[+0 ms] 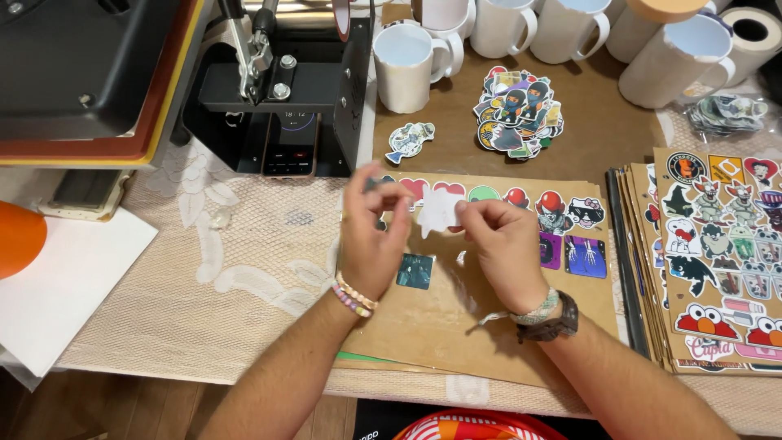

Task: Peeling the backing off various stickers and applying them to a cardboard surface

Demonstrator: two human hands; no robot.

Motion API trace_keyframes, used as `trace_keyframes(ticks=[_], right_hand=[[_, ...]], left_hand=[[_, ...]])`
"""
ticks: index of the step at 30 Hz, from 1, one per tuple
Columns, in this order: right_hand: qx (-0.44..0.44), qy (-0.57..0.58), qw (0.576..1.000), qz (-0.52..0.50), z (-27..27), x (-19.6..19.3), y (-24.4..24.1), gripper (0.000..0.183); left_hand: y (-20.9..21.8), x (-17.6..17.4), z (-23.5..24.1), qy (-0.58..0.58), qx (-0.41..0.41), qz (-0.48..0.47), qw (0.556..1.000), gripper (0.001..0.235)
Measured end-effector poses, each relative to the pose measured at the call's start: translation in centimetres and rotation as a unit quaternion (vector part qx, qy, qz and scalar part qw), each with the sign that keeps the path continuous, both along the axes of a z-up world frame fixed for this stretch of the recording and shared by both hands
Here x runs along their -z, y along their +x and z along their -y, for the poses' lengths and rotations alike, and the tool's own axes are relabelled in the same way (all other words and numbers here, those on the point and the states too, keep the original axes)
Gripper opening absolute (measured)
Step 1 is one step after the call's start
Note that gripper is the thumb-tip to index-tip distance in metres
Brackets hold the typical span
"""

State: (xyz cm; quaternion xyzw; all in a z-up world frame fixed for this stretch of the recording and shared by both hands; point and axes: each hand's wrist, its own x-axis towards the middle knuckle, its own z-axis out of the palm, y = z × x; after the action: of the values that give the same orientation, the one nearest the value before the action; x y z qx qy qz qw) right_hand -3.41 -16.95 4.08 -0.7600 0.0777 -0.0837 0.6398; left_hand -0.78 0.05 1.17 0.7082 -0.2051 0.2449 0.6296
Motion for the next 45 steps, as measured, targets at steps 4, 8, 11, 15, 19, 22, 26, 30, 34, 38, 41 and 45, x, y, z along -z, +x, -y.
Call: trace_keyframes(ticks=[4, 8, 11, 15, 19, 22, 26, 30, 34, 38, 41, 45], right_hand=[[0.013, -0.030, 0.999, 0.025, 2.5, -1.1, 1.4, 0.026], [0.070, -0.424, 0.861, 0.273, 6.5, -2.0, 5.7, 0.011], [0.092, -0.617, 0.708, 0.331, 9.1, 0.7, 10.0, 0.009], [-0.022, -0.557, 0.761, 0.331, 6.9, -0.9, 7.4, 0.022], [-0.096, -0.362, 0.852, 0.366, 3.1, -1.7, 1.5, 0.018], [-0.034, -0.429, 0.800, 0.417, 2.3, -0.4, 0.3, 0.022], [-0.016, -0.406, 0.801, 0.440, 2.3, -0.4, 0.5, 0.014], [0.008, -0.379, 0.794, 0.476, 2.6, 0.0, 0.5, 0.012], [0.009, -0.382, 0.781, 0.493, 2.2, -0.4, 0.2, 0.009], [-0.003, -0.321, 0.817, 0.479, 2.6, -0.3, 0.3, 0.014], [-0.018, -0.332, 0.815, 0.474, 3.3, 0.4, 0.6, 0.021], [-0.026, -0.354, 0.804, 0.476, 3.6, 0.9, 1.0, 0.014]], left_hand=[[-0.1, 0.1, 0.3, -0.070, 0.034, -0.036, 0.996, 0.047], [0.1, 0.9, 0.5, -0.160, 0.129, -0.138, 0.969, 0.043], [0.4, 0.9, 0.2, -0.189, 0.171, -0.181, 0.950, 0.048], [0.5, 0.9, -0.2, -0.221, 0.198, -0.222, 0.929, 0.048], [0.1, 0.8, 0.1, -0.241, 0.210, -0.246, 0.915, 0.049], [-0.2, 1.3, 0.3, -0.258, 0.239, -0.281, 0.893, 0.053], [-0.6, 0.7, 0.6, -0.262, 0.259, -0.300, 0.880, 0.056], [-0.8, 0.3, 0.6, -0.245, 0.262, -0.311, 0.880, 0.057], [-1.2, 0.3, 1.1, -0.246, 0.282, -0.329, 0.867, 0.055], [-0.8, 0.7, 1.0, -0.279, 0.297, -0.336, 0.849, 0.057], [-0.8, 0.7, 0.6, -0.294, 0.295, -0.340, 0.844, 0.058], [-0.9, 0.7, 0.9, -0.297, 0.300, -0.341, 0.840, 0.057]])
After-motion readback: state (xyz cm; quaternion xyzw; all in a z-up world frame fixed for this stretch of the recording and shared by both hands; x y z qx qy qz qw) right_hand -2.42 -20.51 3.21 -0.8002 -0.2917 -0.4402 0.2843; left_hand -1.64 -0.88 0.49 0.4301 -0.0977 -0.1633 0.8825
